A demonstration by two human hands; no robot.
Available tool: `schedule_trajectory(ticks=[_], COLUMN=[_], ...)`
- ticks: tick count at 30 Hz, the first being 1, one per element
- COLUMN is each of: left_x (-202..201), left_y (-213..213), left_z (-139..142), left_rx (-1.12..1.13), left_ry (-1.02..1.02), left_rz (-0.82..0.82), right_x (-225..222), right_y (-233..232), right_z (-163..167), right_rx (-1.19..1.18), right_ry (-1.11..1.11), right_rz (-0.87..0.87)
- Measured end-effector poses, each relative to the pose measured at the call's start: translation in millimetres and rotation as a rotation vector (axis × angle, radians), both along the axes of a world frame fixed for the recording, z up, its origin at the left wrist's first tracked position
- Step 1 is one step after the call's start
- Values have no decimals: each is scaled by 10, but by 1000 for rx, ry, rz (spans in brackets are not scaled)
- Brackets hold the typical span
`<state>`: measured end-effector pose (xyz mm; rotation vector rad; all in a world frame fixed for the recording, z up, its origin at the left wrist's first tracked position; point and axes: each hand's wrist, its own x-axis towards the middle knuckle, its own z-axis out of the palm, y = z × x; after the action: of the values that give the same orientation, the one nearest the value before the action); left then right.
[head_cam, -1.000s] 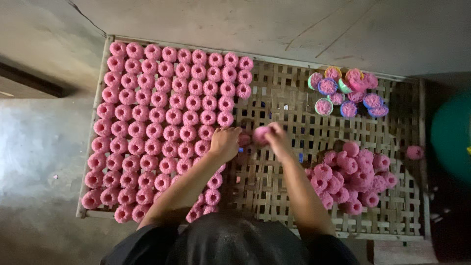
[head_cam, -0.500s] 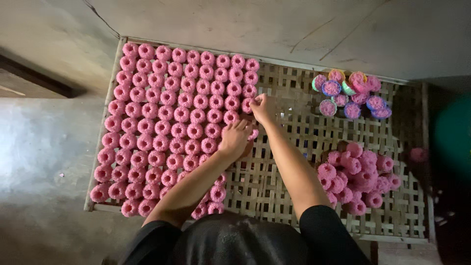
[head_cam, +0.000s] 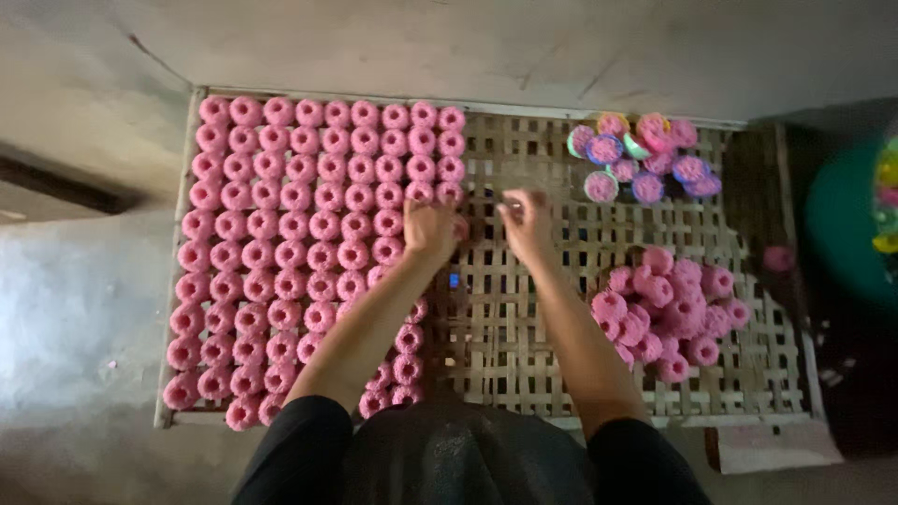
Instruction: The person picks pink donut-shaped foam pieces from a pile and places them one by one into neat rows on a woven bamboo tray, building a full grid. They also handle colorful plastic molds from a nearby bucket and set molded pieces aside while continuing to fill the tray rows.
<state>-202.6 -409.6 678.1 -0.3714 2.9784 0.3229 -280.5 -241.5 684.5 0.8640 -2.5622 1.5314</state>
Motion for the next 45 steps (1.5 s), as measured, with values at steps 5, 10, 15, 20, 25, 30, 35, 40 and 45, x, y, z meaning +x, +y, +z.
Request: schedule_trajectory(ticks=[5, 10, 15, 20, 25, 30, 35, 40, 45], left_x=[-68, -17, 182, 688, 1091, 1362, 1626, 1751, 1787], left_y=[-16, 95, 171, 62, -46, -67, -193, -288, -256], left_z=[-131, -146, -65, 69, 79, -12, -41, -39, -42], left_rx=[-299, -56, 302, 435, 439, 453, 433, 442, 447], left_ry=[76, 172, 242, 365, 431, 491, 442, 366, 441], left_rz=[-8, 94, 190, 344, 324, 290, 311, 347, 270], right_x=[265, 207, -259, -258, 475, 1221, 1444, 1487, 1517], right_y=[1338, 2395, 2996, 2708, 1447, 354, -53, -209, 19], right_z=[-153, -95, 125, 184, 61, -27, 71, 73, -4], right_rx=[14, 95, 1123, 815, 373, 266, 234, 349, 245], right_ry=[84, 117, 316, 373, -158, 20, 239, 12, 287], right_rz=[-297, -497, -459, -372, 133, 241, 198, 136, 70])
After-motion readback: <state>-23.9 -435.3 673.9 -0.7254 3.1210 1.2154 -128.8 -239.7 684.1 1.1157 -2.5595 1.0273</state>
